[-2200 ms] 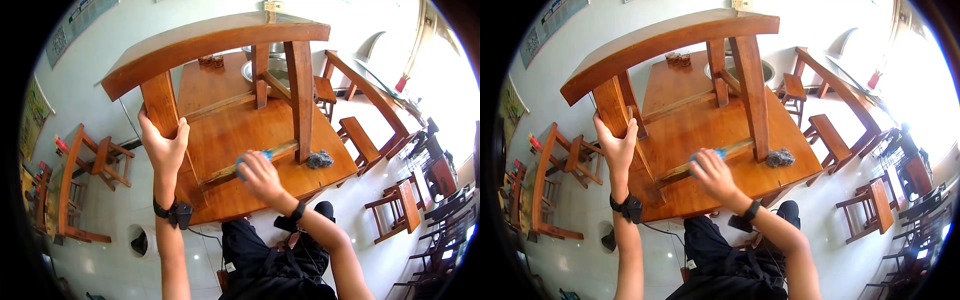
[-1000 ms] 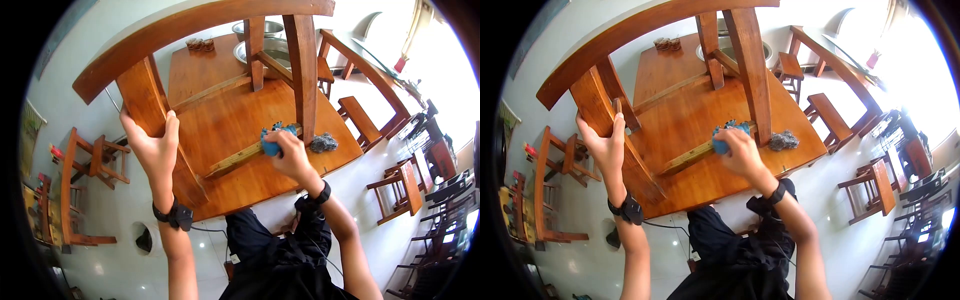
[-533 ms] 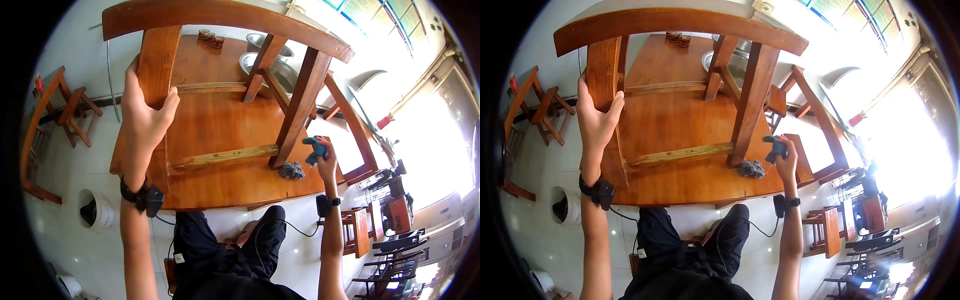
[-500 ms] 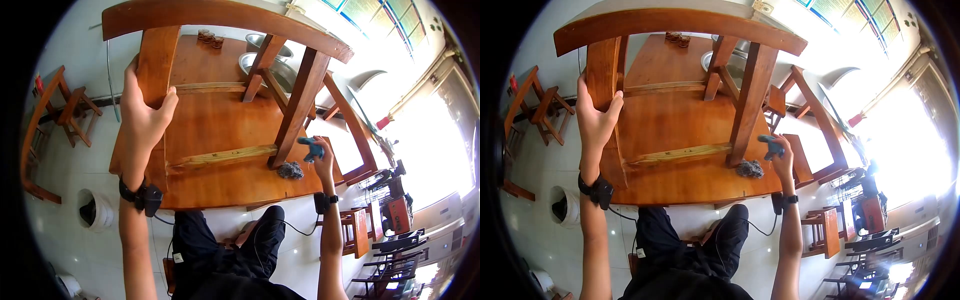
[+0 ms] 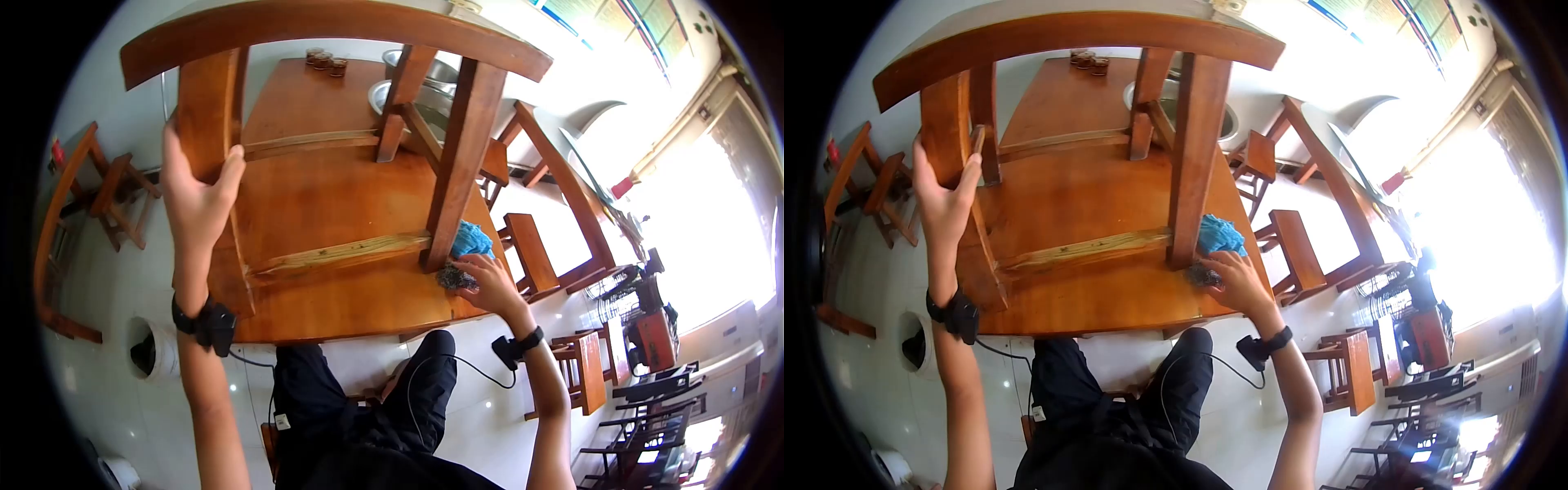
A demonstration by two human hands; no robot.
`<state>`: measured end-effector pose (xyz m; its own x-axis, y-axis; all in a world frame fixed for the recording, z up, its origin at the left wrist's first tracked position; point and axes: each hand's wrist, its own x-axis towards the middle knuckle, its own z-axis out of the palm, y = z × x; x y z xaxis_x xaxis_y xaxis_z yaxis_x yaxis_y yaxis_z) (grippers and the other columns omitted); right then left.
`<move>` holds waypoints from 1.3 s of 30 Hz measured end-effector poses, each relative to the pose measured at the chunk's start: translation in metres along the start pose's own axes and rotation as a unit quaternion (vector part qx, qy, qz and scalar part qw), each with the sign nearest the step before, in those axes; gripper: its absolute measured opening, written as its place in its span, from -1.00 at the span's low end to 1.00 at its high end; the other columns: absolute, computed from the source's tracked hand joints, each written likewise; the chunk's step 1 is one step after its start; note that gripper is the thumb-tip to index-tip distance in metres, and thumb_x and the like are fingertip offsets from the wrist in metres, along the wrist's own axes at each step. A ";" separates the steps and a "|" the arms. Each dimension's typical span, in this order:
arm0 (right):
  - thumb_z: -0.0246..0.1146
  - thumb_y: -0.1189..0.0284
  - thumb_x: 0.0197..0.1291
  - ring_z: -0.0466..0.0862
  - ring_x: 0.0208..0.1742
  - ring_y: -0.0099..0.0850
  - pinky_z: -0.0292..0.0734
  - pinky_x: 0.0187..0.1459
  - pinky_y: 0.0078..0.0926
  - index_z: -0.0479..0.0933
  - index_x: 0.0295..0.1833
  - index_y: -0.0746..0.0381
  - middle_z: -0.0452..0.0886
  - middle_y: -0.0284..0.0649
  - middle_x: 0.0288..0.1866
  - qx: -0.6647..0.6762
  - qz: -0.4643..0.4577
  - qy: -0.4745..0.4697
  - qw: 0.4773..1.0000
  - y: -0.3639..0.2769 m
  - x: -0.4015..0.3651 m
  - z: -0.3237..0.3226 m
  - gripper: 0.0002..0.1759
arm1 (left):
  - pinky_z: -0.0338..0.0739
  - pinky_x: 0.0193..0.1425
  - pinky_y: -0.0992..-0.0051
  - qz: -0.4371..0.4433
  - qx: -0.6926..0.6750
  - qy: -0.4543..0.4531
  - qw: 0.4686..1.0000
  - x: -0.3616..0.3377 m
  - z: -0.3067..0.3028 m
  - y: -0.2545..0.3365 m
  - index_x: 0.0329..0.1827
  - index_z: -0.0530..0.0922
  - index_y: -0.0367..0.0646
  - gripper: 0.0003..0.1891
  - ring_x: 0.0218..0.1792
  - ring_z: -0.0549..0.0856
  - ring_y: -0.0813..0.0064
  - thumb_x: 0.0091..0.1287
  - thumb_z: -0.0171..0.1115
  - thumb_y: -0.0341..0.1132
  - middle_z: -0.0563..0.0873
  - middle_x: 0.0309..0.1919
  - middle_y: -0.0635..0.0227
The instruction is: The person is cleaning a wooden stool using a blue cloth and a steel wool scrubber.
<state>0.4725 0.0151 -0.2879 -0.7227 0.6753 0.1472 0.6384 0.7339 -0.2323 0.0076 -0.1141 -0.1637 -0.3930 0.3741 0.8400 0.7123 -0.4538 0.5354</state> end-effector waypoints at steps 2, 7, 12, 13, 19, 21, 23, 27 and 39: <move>0.56 0.42 0.05 0.56 0.37 -0.10 0.43 0.43 -0.14 0.67 0.24 0.15 0.61 -0.18 0.34 -0.028 -0.016 0.022 0.999 0.003 -0.006 0.015 -0.44 | 0.64 0.18 0.38 -0.004 0.014 -0.003 1.000 0.000 -0.001 0.004 0.38 0.41 -0.33 -0.43 0.02 0.73 0.40 0.32 0.41 -0.46 0.73 0.06 0.15; 0.49 0.55 0.11 0.72 0.18 -0.24 0.62 0.24 -0.24 0.67 0.16 0.26 0.73 -0.15 0.13 0.126 -0.040 0.026 0.991 0.014 -0.004 -0.009 -0.55 | 0.64 0.18 0.35 -0.018 0.021 0.002 1.000 -0.002 -0.001 0.003 0.38 0.41 -0.32 -0.44 0.03 0.73 0.37 0.33 0.40 -0.47 0.73 0.07 0.14; 0.44 0.40 0.33 0.76 -0.21 -0.54 0.73 -0.11 -0.54 0.67 0.21 0.37 0.79 -0.26 -0.15 0.289 0.154 -0.029 0.945 0.062 0.050 -0.094 -0.60 | 0.60 0.25 0.30 -0.012 0.037 0.000 0.999 -0.002 -0.002 0.002 0.39 0.40 -0.35 -0.41 0.07 0.71 0.31 0.32 0.40 -0.47 0.70 0.10 0.11; 0.42 0.40 0.37 0.76 -0.20 -0.56 0.71 -0.12 -0.57 0.66 0.21 0.37 0.80 -0.28 -0.14 0.314 0.196 0.002 0.929 0.067 0.066 -0.106 -0.62 | 0.60 0.25 0.30 -0.005 0.035 0.003 0.999 -0.002 0.000 0.003 0.39 0.40 -0.35 -0.41 0.07 0.71 0.31 0.32 0.40 -0.47 0.70 0.10 0.11; 0.38 0.41 0.46 0.73 -0.23 -0.57 0.64 -0.24 -0.56 0.58 0.16 0.36 0.76 -0.25 -0.17 0.275 0.083 0.106 0.952 0.119 0.208 -0.134 -0.70 | 0.53 0.32 0.26 -0.033 0.051 0.017 0.998 -0.005 0.001 0.009 0.47 0.31 -0.38 -0.32 0.13 0.65 0.24 0.30 0.37 -0.48 0.65 0.13 0.08; 0.45 0.40 0.38 0.71 -0.32 -0.51 0.59 -0.33 -0.54 0.58 0.08 0.31 0.72 -0.26 -0.20 0.275 0.046 0.128 0.952 0.143 0.252 -0.121 -0.70 | 0.60 0.20 0.30 0.001 0.098 0.032 0.995 -0.008 -0.001 0.005 0.48 0.28 -0.39 -0.31 0.06 0.67 0.30 0.30 0.37 -0.51 0.64 0.13 0.09; 0.45 0.40 0.37 0.71 -0.31 -0.51 0.59 -0.32 -0.53 0.59 0.08 0.32 0.72 -0.25 -0.20 0.282 0.042 0.136 0.949 0.167 0.283 -0.106 -0.70 | 0.66 0.03 0.39 -0.126 0.034 0.007 0.991 -0.008 -0.002 0.018 0.49 0.26 -0.40 -0.30 -0.01 0.69 0.37 0.30 0.36 -0.54 0.64 0.13 0.10; 0.45 0.40 0.36 0.71 -0.30 -0.50 0.59 -0.31 -0.52 0.59 0.06 0.33 0.72 -0.24 -0.20 0.301 0.032 0.154 0.941 0.182 0.320 -0.086 -0.71 | 0.58 0.20 0.34 -0.068 0.044 0.039 0.996 -0.011 0.004 0.015 0.48 0.23 -0.45 -0.22 0.08 0.64 0.33 0.19 0.38 -0.52 0.60 0.13 0.11; 0.45 0.41 0.33 0.72 -0.28 -0.47 0.60 -0.26 -0.49 0.62 0.02 0.35 0.73 -0.20 -0.21 0.312 0.068 0.185 0.929 0.198 0.304 -0.063 -0.71 | 0.37 0.40 0.35 -0.072 0.029 0.013 0.997 -0.015 -0.006 0.005 0.53 0.12 -0.42 -0.12 0.26 0.42 0.32 0.07 0.27 -0.59 0.39 0.30 0.12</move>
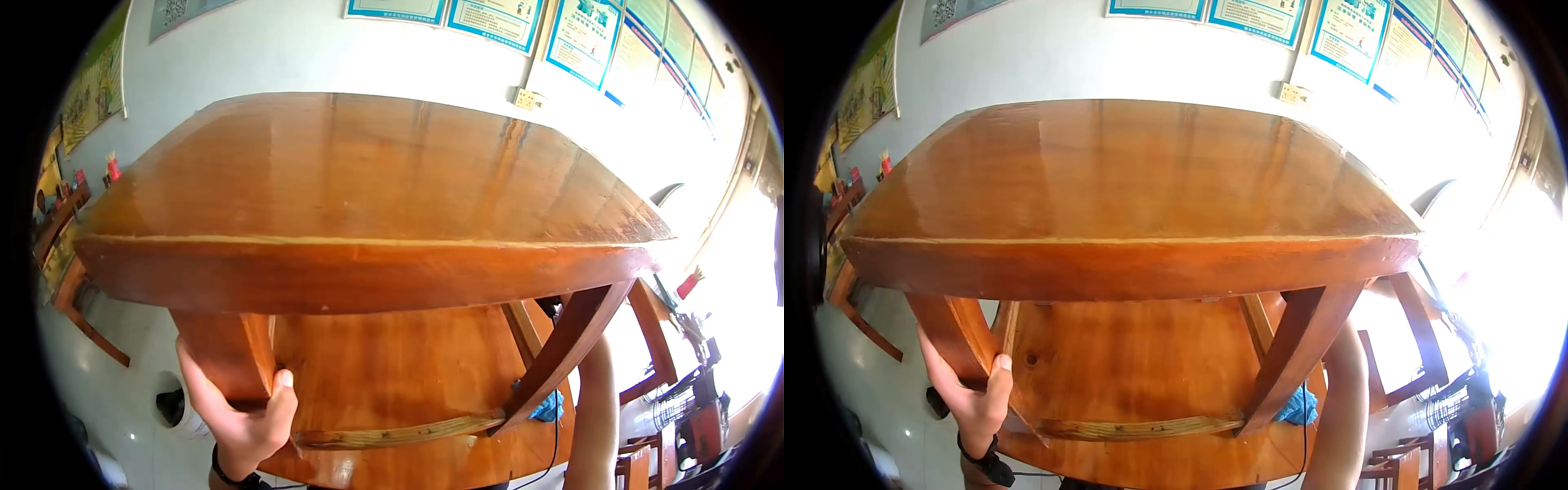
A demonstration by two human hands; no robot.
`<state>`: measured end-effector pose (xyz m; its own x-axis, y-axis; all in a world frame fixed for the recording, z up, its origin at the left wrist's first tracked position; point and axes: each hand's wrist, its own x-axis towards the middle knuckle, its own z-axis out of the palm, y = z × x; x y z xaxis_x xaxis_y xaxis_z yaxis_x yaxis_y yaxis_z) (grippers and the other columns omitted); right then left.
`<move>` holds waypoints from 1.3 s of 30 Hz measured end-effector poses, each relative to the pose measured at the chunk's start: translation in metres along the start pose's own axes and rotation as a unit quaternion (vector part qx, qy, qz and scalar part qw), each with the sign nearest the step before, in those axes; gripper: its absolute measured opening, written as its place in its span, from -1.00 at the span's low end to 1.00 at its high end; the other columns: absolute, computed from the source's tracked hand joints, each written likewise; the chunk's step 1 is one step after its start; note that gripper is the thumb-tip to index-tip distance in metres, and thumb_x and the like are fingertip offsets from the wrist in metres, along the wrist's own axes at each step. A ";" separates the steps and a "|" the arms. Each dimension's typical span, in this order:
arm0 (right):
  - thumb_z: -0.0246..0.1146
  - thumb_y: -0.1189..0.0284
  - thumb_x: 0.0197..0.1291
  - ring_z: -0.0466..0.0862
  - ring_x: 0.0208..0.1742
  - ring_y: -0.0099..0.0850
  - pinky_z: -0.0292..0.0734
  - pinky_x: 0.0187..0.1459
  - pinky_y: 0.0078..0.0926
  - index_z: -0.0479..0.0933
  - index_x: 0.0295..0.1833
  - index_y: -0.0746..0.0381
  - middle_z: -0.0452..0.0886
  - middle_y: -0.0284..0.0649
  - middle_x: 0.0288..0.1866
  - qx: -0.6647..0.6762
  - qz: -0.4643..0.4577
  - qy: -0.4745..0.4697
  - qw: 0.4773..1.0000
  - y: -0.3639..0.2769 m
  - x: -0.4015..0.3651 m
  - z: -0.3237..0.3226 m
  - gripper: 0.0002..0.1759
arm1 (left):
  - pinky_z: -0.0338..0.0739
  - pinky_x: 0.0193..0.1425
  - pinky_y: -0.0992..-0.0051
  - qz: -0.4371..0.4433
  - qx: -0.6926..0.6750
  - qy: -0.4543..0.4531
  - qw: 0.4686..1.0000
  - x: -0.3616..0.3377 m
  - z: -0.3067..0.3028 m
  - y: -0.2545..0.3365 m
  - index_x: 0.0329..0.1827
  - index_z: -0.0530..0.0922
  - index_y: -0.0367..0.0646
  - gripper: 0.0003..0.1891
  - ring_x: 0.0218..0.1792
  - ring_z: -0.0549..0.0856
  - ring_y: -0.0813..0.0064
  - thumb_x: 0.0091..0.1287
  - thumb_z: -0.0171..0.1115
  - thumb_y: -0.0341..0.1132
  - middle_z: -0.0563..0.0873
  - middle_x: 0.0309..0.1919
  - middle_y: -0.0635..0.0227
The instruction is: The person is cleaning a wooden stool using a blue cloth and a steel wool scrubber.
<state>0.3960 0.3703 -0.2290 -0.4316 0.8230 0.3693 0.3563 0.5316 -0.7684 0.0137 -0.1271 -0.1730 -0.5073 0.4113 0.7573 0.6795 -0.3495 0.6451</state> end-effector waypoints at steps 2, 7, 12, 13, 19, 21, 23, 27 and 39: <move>0.45 0.41 0.32 0.72 -0.27 -0.47 0.61 -0.26 -0.48 0.62 0.02 0.35 0.74 -0.20 -0.21 0.001 0.001 0.005 1.000 0.003 -0.002 -0.002 -0.72 | 0.35 0.42 0.36 -0.011 -0.005 0.009 1.000 0.000 0.002 0.000 0.55 0.10 -0.40 -0.11 0.28 0.41 0.34 0.08 0.27 -0.60 0.37 0.32 0.13; 0.46 0.41 0.30 0.72 -0.26 -0.45 0.61 -0.24 -0.47 0.63 0.00 0.36 0.74 -0.18 -0.22 0.003 -0.004 0.002 1.000 0.004 0.001 -0.001 -0.72 | 0.33 0.43 0.37 -0.022 -0.013 0.000 1.000 0.001 0.001 0.001 0.56 0.10 -0.38 -0.12 0.28 0.42 0.36 0.10 0.26 -0.63 0.39 0.32 0.16; 0.46 0.41 0.29 0.72 -0.25 -0.44 0.61 -0.22 -0.45 0.64 -0.02 0.37 0.75 -0.17 -0.22 0.002 -0.011 0.007 1.000 0.006 -0.002 -0.003 -0.72 | 0.48 0.29 0.39 -0.049 -0.001 -0.005 0.999 0.004 0.000 0.007 0.53 0.14 -0.40 -0.15 0.14 0.55 0.39 0.13 0.31 -0.60 0.51 0.20 0.14; 0.46 0.41 0.29 0.72 -0.25 -0.44 0.61 -0.22 -0.45 0.64 -0.02 0.37 0.75 -0.16 -0.22 0.003 -0.013 0.008 1.000 0.005 0.003 -0.003 -0.72 | 0.53 0.24 0.39 0.003 0.015 0.001 1.000 0.004 0.003 0.005 0.51 0.18 -0.40 -0.17 0.10 0.59 0.40 0.12 0.33 -0.58 0.56 0.16 0.13; 0.46 0.42 0.27 0.73 -0.24 -0.43 0.62 -0.20 -0.43 0.65 -0.04 0.38 0.75 -0.14 -0.23 0.009 -0.010 0.008 1.000 0.006 0.007 -0.009 -0.73 | 0.52 0.31 0.29 0.028 0.023 -0.014 0.999 0.011 0.000 0.001 0.46 0.26 -0.43 -0.17 0.17 0.60 0.31 0.06 0.39 -0.54 0.55 0.21 0.07; 0.46 0.42 0.26 0.73 -0.23 -0.42 0.62 -0.19 -0.43 0.66 -0.05 0.39 0.75 -0.14 -0.23 0.010 -0.008 0.005 1.000 0.008 0.012 -0.008 -0.73 | 0.51 0.32 0.29 0.009 0.000 -0.017 1.000 0.009 0.001 0.001 0.47 0.25 -0.44 -0.17 0.19 0.60 0.30 0.06 0.39 -0.54 0.55 0.21 0.06; 0.46 0.42 0.26 0.73 -0.23 -0.42 0.62 -0.18 -0.42 0.66 -0.06 0.39 0.76 -0.13 -0.23 0.005 -0.007 0.012 1.000 0.008 0.006 -0.010 -0.73 | 0.51 0.35 0.27 0.017 0.007 -0.010 1.000 0.010 0.001 0.002 0.48 0.24 -0.46 -0.16 0.21 0.60 0.29 0.07 0.39 -0.55 0.56 0.21 0.06; 0.46 0.42 0.24 0.73 -0.22 -0.41 0.63 -0.17 -0.41 0.67 -0.07 0.40 0.76 -0.12 -0.23 0.006 -0.008 0.016 1.000 0.006 0.008 -0.006 -0.73 | 0.54 0.32 0.28 0.026 0.029 -0.019 0.999 0.012 -0.001 0.000 0.48 0.23 -0.48 -0.16 0.18 0.63 0.29 0.08 0.39 -0.56 0.57 0.20 0.05; 0.47 0.43 0.21 0.74 -0.19 -0.38 0.64 -0.13 -0.38 0.69 -0.11 0.42 0.77 -0.08 -0.24 0.017 -0.043 0.029 0.998 0.016 0.002 -0.001 -0.73 | 0.58 0.31 0.25 0.043 0.034 -0.009 0.998 0.016 0.000 0.005 0.49 0.30 -0.47 -0.19 0.17 0.70 0.16 0.09 0.38 -0.55 0.61 0.22 -0.06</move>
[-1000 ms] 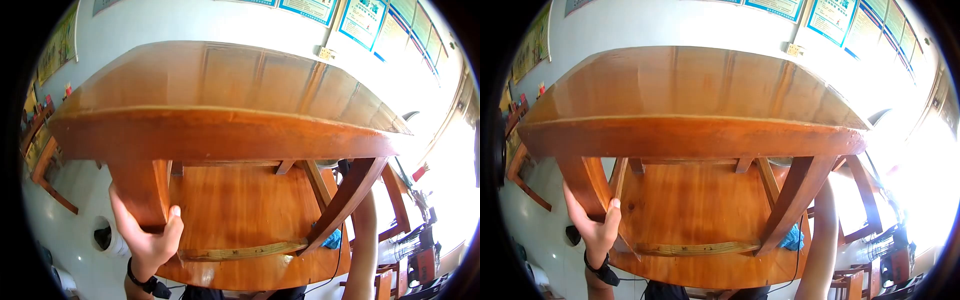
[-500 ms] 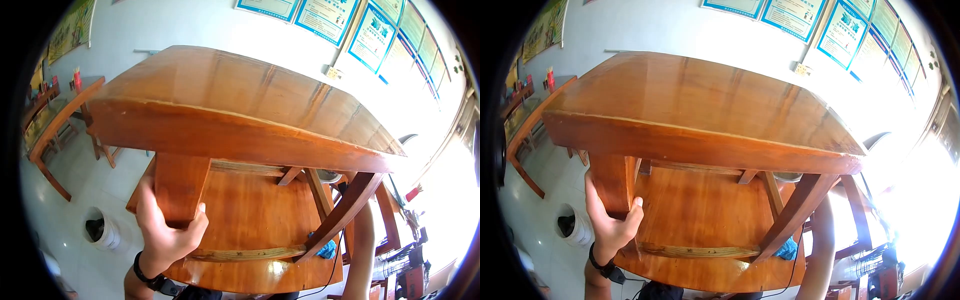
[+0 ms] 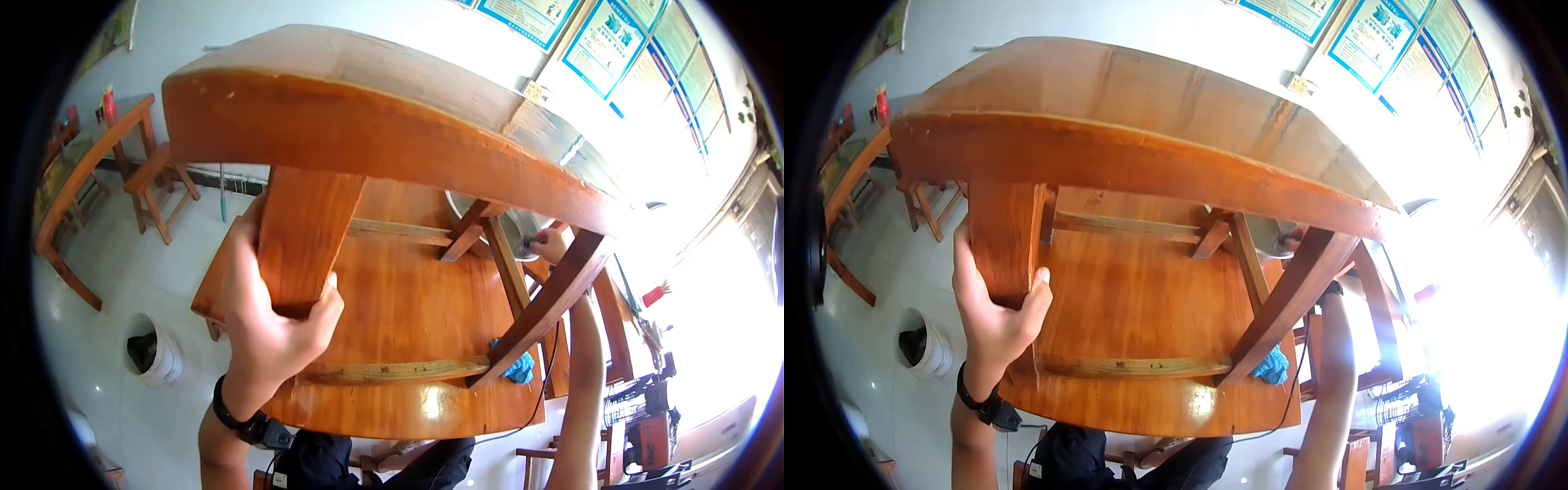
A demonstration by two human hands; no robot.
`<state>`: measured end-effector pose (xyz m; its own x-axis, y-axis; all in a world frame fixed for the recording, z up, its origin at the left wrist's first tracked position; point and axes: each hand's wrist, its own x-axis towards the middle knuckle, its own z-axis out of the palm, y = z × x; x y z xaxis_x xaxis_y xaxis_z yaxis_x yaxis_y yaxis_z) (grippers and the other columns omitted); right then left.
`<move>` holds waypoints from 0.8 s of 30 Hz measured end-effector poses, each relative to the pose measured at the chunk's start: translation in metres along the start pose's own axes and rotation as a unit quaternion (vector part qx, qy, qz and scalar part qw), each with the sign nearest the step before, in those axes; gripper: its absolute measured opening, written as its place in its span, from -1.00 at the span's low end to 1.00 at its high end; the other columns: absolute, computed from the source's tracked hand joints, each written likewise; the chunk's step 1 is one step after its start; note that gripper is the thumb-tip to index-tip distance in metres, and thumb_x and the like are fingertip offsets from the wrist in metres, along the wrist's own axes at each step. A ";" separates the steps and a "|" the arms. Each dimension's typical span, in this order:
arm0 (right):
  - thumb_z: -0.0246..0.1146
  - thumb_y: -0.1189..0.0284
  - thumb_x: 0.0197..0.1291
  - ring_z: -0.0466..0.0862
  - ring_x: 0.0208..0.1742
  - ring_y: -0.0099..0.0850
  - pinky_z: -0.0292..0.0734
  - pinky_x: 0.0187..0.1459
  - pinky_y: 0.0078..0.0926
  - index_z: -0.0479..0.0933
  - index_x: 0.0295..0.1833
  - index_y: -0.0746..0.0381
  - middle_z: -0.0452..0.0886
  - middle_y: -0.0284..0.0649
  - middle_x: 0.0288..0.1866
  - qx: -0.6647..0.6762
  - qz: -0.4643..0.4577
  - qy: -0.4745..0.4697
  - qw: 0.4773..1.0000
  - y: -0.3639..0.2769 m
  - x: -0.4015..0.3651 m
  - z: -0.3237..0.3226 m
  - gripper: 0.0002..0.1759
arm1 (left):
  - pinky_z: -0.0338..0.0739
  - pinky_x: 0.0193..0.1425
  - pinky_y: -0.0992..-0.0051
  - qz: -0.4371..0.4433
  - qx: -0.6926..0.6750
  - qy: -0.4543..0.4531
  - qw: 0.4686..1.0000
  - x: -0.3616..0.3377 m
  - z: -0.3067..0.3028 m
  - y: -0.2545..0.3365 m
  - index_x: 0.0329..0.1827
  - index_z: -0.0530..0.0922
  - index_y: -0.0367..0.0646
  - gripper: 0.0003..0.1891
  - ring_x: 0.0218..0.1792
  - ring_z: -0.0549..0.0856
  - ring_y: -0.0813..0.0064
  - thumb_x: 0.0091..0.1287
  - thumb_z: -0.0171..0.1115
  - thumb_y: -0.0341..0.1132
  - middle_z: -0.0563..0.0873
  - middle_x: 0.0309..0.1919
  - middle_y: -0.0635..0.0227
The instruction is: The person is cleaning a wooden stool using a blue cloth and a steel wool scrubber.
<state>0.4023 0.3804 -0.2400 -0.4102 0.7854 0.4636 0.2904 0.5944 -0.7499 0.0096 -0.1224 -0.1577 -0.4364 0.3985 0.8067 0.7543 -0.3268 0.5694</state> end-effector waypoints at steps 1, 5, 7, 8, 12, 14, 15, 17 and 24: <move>0.47 0.43 0.21 0.74 -0.19 -0.38 0.64 -0.12 -0.37 0.69 -0.11 0.42 0.77 -0.08 -0.24 -0.010 -0.004 0.005 1.000 0.001 -0.004 -0.001 -0.73 | 0.58 0.31 0.25 -0.003 -0.003 -0.003 1.000 0.000 0.000 -0.001 0.49 0.30 -0.47 -0.19 0.17 0.70 0.16 0.09 0.38 -0.55 0.61 0.22 -0.06; 0.42 0.41 0.31 0.75 -0.13 -0.39 0.68 -0.08 -0.36 0.70 0.06 0.35 0.79 -0.15 -0.11 -0.113 0.037 0.064 0.991 0.009 -0.022 0.008 -0.70 | 0.59 0.28 0.28 -0.021 -0.018 0.022 0.999 -0.001 0.004 -0.004 0.45 0.33 -0.45 -0.23 0.12 0.72 0.18 0.11 0.37 -0.54 0.67 0.14 -0.03; 0.38 0.38 0.35 0.75 -0.13 -0.39 0.69 -0.07 -0.36 0.69 0.08 0.31 0.78 -0.19 -0.10 0.002 0.076 0.035 0.996 0.018 -0.031 0.003 -0.71 | 0.58 0.27 0.30 -0.021 -0.025 0.028 0.999 -0.001 0.005 -0.002 0.45 0.32 -0.43 -0.24 0.11 0.71 0.25 0.11 0.36 -0.55 0.67 0.14 0.01; 0.37 0.37 0.37 0.75 -0.12 -0.39 0.70 -0.07 -0.35 0.68 0.09 0.29 0.77 -0.20 -0.09 0.059 0.099 0.022 0.993 0.013 -0.040 0.003 -0.72 | 0.57 0.28 0.31 -0.027 -0.026 0.018 0.999 -0.001 0.005 -0.001 0.45 0.33 -0.40 -0.26 0.10 0.69 0.29 0.12 0.36 -0.55 0.66 0.13 0.05; 0.30 0.32 0.45 0.75 -0.11 -0.40 0.72 -0.05 -0.34 0.66 0.14 0.21 0.75 -0.27 -0.07 0.251 0.184 -0.015 0.950 -0.006 -0.074 -0.002 -0.73 | 0.55 0.31 0.31 0.015 0.001 0.024 1.000 0.001 0.006 -0.003 0.43 0.35 -0.39 -0.30 0.10 0.68 0.30 0.15 0.36 -0.56 0.66 0.12 0.05; 0.22 0.33 0.48 0.75 0.03 -0.35 0.71 0.07 -0.27 0.59 0.26 0.21 0.73 -0.21 0.07 0.303 0.224 -0.038 0.925 -0.002 -0.102 -0.016 -0.66 | 0.55 0.28 0.32 0.008 -0.006 0.014 1.000 0.001 0.004 0.001 0.40 0.36 -0.36 -0.34 0.09 0.65 0.33 0.21 0.38 -0.52 0.65 0.11 0.11; 0.15 0.35 0.50 0.74 0.17 -0.31 0.70 0.18 -0.20 0.53 0.38 0.23 0.71 -0.13 0.19 0.324 0.244 -0.054 0.912 -0.003 -0.128 -0.024 -0.58 | 0.54 0.26 0.32 0.002 -0.011 0.008 1.000 0.000 0.004 0.002 0.37 0.36 -0.32 -0.39 0.07 0.63 0.36 0.27 0.41 -0.49 0.63 0.09 0.16; 0.09 0.38 0.50 0.70 0.27 -0.21 0.66 0.25 -0.09 0.42 0.47 0.24 0.64 -0.07 0.31 0.371 0.293 -0.024 0.881 -0.034 -0.175 -0.024 -0.51 | 0.53 0.25 0.32 0.001 -0.016 0.003 1.000 -0.001 0.004 0.000 0.35 0.38 -0.29 -0.43 0.07 0.62 0.37 0.28 0.39 -0.49 0.64 0.09 0.17; 0.04 0.31 0.50 0.71 0.12 -0.10 0.60 0.11 0.04 0.42 0.48 0.16 0.66 -0.11 0.26 0.523 0.283 0.016 0.804 -0.037 -0.273 -0.026 -0.50 | 0.58 0.27 0.31 0.010 -0.034 0.012 0.999 -0.001 0.007 0.002 0.39 0.40 -0.35 -0.36 0.08 0.70 0.28 0.20 0.38 -0.54 0.69 0.10 0.08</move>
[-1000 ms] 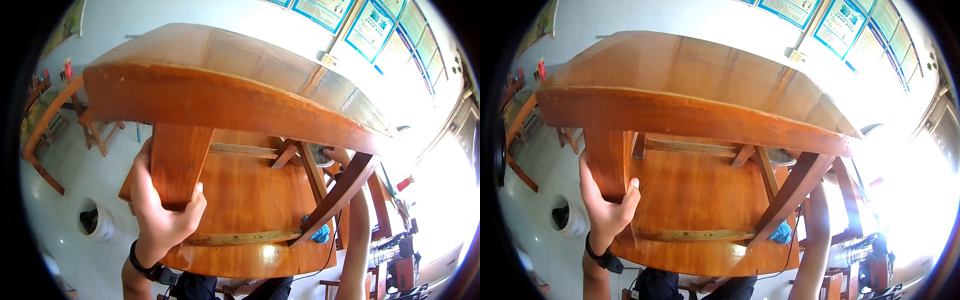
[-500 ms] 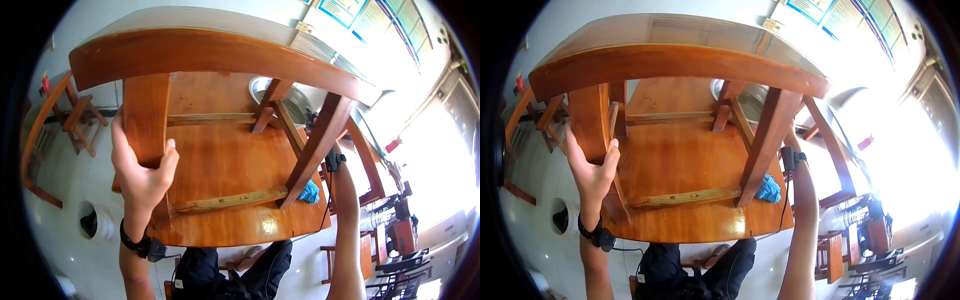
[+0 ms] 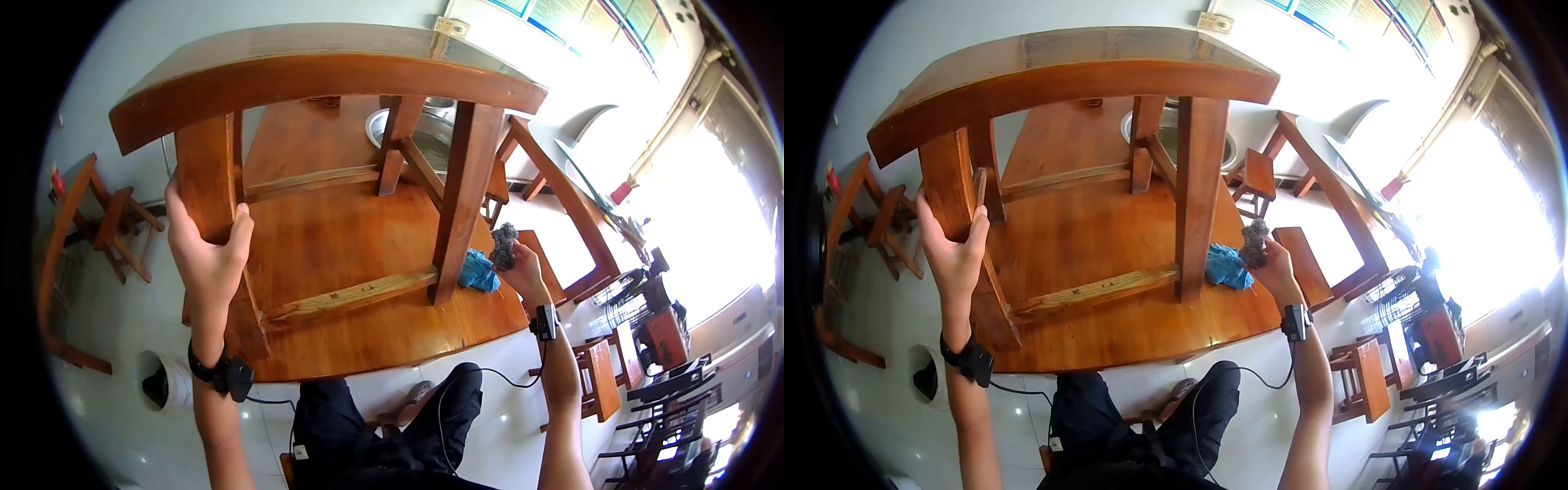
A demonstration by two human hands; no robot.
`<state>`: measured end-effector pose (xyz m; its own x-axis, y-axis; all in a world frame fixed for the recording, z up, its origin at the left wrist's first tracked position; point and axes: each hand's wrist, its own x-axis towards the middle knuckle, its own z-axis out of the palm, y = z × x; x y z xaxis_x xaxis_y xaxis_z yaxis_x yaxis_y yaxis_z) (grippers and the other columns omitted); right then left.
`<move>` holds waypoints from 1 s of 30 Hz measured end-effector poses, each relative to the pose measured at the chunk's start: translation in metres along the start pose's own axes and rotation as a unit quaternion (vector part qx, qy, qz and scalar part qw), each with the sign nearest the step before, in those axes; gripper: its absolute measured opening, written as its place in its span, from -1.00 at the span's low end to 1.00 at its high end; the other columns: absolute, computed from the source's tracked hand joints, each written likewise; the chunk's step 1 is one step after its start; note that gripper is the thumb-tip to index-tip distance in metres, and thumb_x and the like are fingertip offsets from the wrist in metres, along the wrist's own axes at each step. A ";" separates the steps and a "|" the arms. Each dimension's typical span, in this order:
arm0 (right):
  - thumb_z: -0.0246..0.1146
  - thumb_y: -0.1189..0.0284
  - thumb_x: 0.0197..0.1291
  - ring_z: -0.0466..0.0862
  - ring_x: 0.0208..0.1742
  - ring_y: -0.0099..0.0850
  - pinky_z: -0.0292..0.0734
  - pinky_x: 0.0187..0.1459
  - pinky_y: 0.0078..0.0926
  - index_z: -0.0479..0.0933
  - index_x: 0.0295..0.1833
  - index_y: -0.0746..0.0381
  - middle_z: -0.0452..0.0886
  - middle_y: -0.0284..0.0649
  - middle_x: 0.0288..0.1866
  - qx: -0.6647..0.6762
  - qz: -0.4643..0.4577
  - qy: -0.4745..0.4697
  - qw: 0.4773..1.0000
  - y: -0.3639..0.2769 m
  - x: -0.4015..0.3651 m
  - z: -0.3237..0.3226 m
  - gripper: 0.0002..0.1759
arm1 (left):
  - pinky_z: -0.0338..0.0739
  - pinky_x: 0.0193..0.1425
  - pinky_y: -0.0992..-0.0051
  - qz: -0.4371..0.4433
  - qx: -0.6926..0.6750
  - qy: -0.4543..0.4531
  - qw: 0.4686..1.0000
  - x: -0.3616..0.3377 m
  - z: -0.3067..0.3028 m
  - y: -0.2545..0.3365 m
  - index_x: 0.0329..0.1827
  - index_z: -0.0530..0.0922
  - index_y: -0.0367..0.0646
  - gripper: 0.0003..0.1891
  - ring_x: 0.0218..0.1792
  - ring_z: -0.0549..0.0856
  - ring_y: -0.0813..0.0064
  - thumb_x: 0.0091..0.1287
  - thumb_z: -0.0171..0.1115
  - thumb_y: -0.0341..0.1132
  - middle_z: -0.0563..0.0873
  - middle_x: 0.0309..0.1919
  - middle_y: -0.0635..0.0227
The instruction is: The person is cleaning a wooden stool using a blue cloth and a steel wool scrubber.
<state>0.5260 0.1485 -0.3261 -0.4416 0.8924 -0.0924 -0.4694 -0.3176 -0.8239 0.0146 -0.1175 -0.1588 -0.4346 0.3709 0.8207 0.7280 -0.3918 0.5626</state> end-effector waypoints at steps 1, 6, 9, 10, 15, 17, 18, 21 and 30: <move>0.04 0.31 0.50 0.71 0.12 -0.10 0.60 0.11 0.04 0.42 0.48 0.16 0.66 -0.11 0.26 0.004 -0.005 0.002 1.000 0.003 -0.005 0.000 -0.50 | 0.59 0.25 0.32 0.003 0.005 0.003 1.000 -0.001 0.000 0.000 0.39 0.40 -0.35 -0.36 0.06 0.71 0.29 0.20 0.38 -0.53 0.69 0.09 0.09; 0.14 0.16 0.59 0.72 0.07 -0.26 0.61 0.04 -0.12 0.51 0.36 0.13 0.72 -0.19 0.13 0.015 -0.033 0.014 0.999 0.019 -0.027 0.025 -0.59 | 0.62 0.21 0.32 -0.009 -0.012 -0.015 1.000 0.000 -0.002 0.000 0.40 0.39 -0.34 -0.35 0.02 0.72 0.29 0.21 0.38 -0.52 0.70 0.06 0.09; 0.22 0.25 0.56 0.74 0.03 -0.36 0.67 -0.03 -0.31 0.48 0.36 0.19 0.72 -0.20 0.08 -0.040 -0.084 0.043 0.995 0.025 -0.036 0.051 -0.60 | 0.62 0.21 0.32 0.047 0.005 -0.006 0.999 0.002 0.000 -0.004 0.41 0.38 -0.33 -0.34 0.02 0.72 0.31 0.21 0.39 -0.52 0.70 0.06 0.09; 0.26 0.31 0.55 0.75 0.02 -0.43 0.69 -0.04 -0.40 0.48 0.35 0.21 0.73 -0.22 0.07 -0.103 -0.113 0.079 0.985 0.029 -0.042 0.059 -0.62 | 0.62 0.21 0.32 0.048 0.007 -0.005 0.999 0.004 0.001 -0.004 0.42 0.38 -0.34 -0.33 0.02 0.72 0.31 0.21 0.39 -0.52 0.69 0.07 0.09; 0.37 0.51 0.44 0.74 0.08 -0.52 0.68 0.06 -0.52 0.50 0.29 0.28 0.76 -0.19 0.04 -0.243 -0.220 0.127 0.936 0.042 -0.057 0.101 -0.63 | 0.61 0.23 0.32 0.005 -0.019 -0.026 0.999 0.002 -0.002 0.002 0.41 0.35 -0.31 -0.38 0.05 0.71 0.33 0.28 0.36 -0.50 0.67 0.12 0.12; 0.35 0.52 0.45 0.75 0.03 -0.48 0.66 0.07 -0.51 0.49 0.27 0.32 0.77 -0.21 0.02 -0.415 -0.353 0.111 0.831 0.054 -0.063 0.125 -0.64 | 0.62 0.18 0.33 0.037 0.012 -0.013 0.999 0.002 -0.002 -0.007 0.39 0.36 -0.30 -0.38 -0.01 0.70 0.36 0.26 0.38 -0.50 0.69 0.06 0.15; 0.36 0.55 0.39 0.77 0.01 -0.42 0.66 0.06 -0.46 0.53 0.21 0.31 0.78 -0.18 0.00 -0.381 -0.352 0.115 0.847 0.055 -0.065 0.130 -0.68 | 0.64 0.14 0.33 0.015 0.000 -0.012 1.000 0.001 0.000 -0.006 0.39 0.37 -0.33 -0.36 -0.04 0.73 0.33 0.21 0.40 -0.51 0.70 0.05 0.10; 0.43 0.52 0.33 0.76 -0.07 -0.43 0.65 0.02 -0.44 0.58 0.16 0.30 0.76 -0.17 -0.07 -0.506 -0.405 0.171 0.742 0.067 -0.077 0.157 -0.67 | 0.67 0.11 0.33 0.013 -0.004 -0.010 1.000 0.001 -0.004 -0.005 0.39 0.38 -0.35 -0.32 -0.07 0.76 0.29 0.16 0.41 -0.52 0.72 0.03 0.06; 0.31 0.74 -0.04 0.77 0.06 0.00 0.67 0.11 -0.12 0.64 0.03 0.28 0.74 -0.06 0.05 -0.556 -0.509 0.157 0.638 0.108 -0.095 0.219 -0.57 | 0.68 0.11 0.33 0.020 -0.015 -0.005 1.000 0.002 0.000 -0.001 0.44 0.36 -0.34 -0.30 -0.06 0.77 0.33 0.18 0.39 -0.53 0.73 0.02 0.08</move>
<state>0.3493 -0.0407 -0.2841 -0.0843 0.5300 0.8438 0.5196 0.7459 -0.4167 0.0127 -0.1161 -0.1575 -0.4004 0.3632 0.8413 0.7277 -0.4320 0.5328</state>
